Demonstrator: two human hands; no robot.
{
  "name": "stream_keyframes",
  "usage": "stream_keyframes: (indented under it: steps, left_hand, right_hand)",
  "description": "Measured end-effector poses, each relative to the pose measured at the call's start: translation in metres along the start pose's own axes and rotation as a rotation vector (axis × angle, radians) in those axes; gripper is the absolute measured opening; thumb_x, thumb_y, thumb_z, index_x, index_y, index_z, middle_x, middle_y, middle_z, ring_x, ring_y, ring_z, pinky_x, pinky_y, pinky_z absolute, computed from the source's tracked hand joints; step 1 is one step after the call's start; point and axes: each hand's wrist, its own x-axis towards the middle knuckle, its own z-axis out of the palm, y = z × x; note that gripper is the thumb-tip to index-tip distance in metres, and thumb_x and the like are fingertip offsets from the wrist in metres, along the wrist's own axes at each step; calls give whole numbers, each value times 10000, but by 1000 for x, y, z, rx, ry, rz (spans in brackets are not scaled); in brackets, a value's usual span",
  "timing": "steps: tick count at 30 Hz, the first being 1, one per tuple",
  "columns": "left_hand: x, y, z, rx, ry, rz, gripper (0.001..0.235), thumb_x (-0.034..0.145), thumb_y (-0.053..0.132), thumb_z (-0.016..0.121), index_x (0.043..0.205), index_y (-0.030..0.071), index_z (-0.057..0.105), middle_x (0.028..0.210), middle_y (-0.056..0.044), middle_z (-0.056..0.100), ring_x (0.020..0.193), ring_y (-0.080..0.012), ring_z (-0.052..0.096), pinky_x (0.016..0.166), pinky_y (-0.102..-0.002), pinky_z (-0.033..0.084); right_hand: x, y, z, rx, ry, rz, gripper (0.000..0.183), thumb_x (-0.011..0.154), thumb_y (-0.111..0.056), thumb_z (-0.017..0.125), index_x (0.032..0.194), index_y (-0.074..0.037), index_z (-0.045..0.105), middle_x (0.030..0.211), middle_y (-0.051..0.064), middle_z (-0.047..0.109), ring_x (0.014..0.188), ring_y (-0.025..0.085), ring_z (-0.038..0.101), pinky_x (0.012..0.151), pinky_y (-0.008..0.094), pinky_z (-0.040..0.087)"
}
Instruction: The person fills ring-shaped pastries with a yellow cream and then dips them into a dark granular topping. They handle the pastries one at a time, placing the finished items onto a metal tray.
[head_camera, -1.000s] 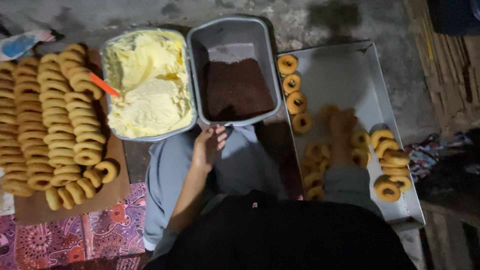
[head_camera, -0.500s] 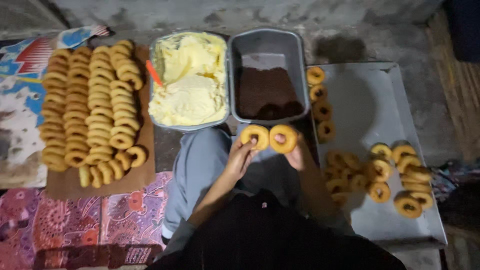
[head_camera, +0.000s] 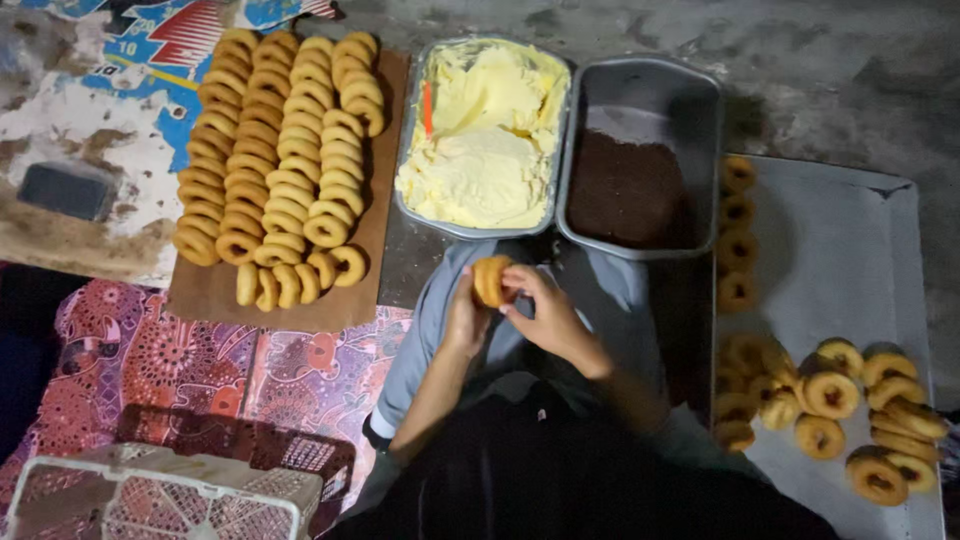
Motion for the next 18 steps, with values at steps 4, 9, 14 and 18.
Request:
stream_keyframes:
  steps: [4, 9, 14, 18]
  left_hand:
    - [1, 23, -15, -28, 52, 45, 581, 1058, 499, 376, 1352, 33, 561, 1292, -131, 654, 1194, -258, 640, 1055, -424, 494]
    - [13, 40, -32, -155, 97, 57, 579, 1058, 521, 418, 1310, 24, 575, 1251, -132, 659, 1150, -267, 662, 1013, -409, 550]
    - [31, 47, -50, -213, 136, 82, 630, 1062, 573, 429, 1284, 9, 598, 1160, -133, 666, 1036, -260, 675, 905, -398, 559]
    - [40, 56, -52, -277, 161, 135, 557, 1051, 492, 422, 1257, 3, 594, 1158, -137, 683, 1056, -265, 691, 944, -405, 580]
  right_hand:
    - [27, 4, 6, -158, -207, -75, 444, 773, -98, 815, 1187, -58, 661, 1117, 141, 707, 1158, 356, 587, 973, 447, 500]
    - [83, 53, 34, -313, 1, -225, 408, 822, -78, 810, 1213, -93, 694, 1145, 132, 710, 1100, 337, 635, 1050, 487, 460]
    - [138, 105, 53, -405, 155, -170, 317, 790, -24, 782, 1101, -77, 753, 1030, 114, 747, 1004, 344, 643, 909, 417, 529]
    - [129, 92, 60, -244, 115, -88, 288, 790, -44, 802, 1075, -72, 770, 1057, 98, 763, 967, 295, 659, 891, 405, 552]
